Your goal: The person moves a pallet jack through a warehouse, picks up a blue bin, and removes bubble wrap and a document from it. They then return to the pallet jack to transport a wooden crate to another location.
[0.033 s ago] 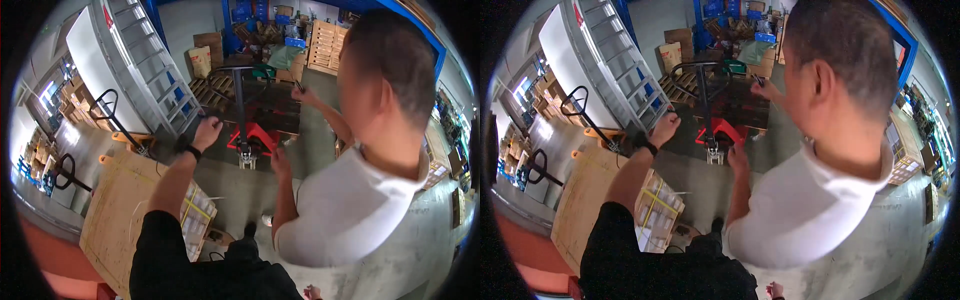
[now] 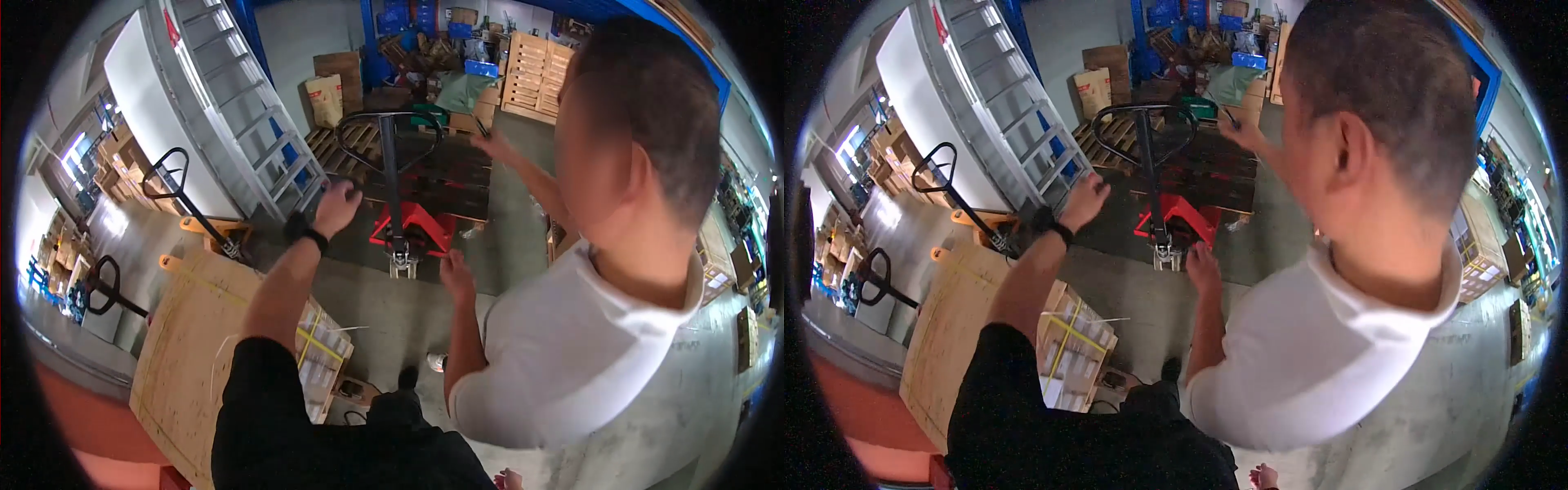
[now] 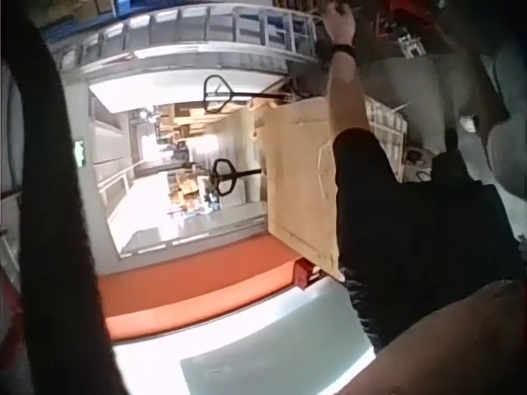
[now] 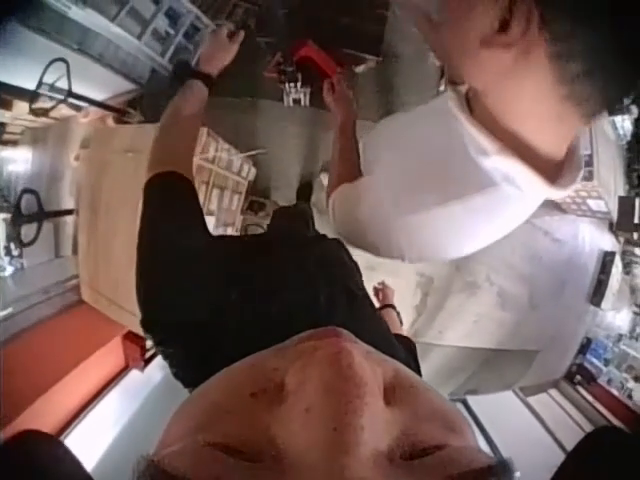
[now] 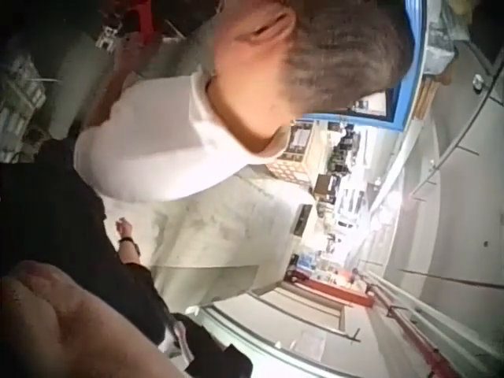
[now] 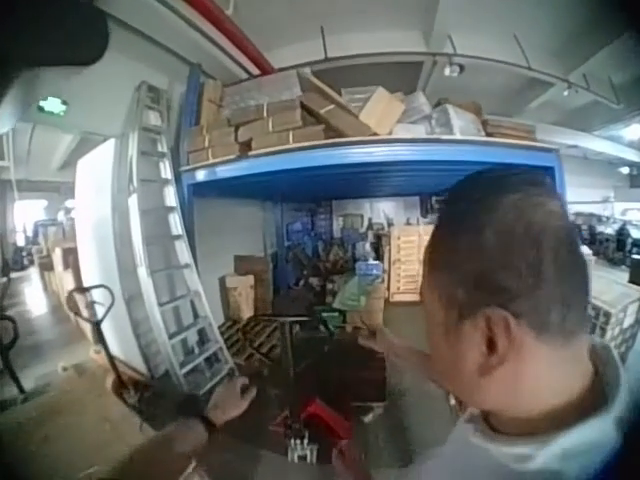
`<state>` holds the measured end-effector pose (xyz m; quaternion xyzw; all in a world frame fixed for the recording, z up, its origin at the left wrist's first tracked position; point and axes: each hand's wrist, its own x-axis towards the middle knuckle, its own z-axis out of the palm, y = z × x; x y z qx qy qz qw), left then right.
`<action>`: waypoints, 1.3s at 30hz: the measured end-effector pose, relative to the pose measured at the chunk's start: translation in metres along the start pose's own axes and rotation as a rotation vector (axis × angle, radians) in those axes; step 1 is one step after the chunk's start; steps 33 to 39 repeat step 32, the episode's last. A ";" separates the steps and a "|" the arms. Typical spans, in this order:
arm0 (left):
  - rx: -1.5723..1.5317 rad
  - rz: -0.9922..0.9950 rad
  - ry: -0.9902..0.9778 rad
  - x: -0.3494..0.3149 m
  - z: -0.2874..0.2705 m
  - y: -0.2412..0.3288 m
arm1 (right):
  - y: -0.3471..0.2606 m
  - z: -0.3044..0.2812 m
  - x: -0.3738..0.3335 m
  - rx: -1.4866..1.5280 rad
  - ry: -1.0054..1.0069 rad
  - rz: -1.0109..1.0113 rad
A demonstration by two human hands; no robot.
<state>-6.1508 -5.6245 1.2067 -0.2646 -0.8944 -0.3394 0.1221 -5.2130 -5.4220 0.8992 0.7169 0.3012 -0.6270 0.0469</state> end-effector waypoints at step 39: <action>-0.152 0.141 -0.784 -0.223 0.214 0.252 | -0.038 0.040 -0.077 0.163 -0.057 -0.135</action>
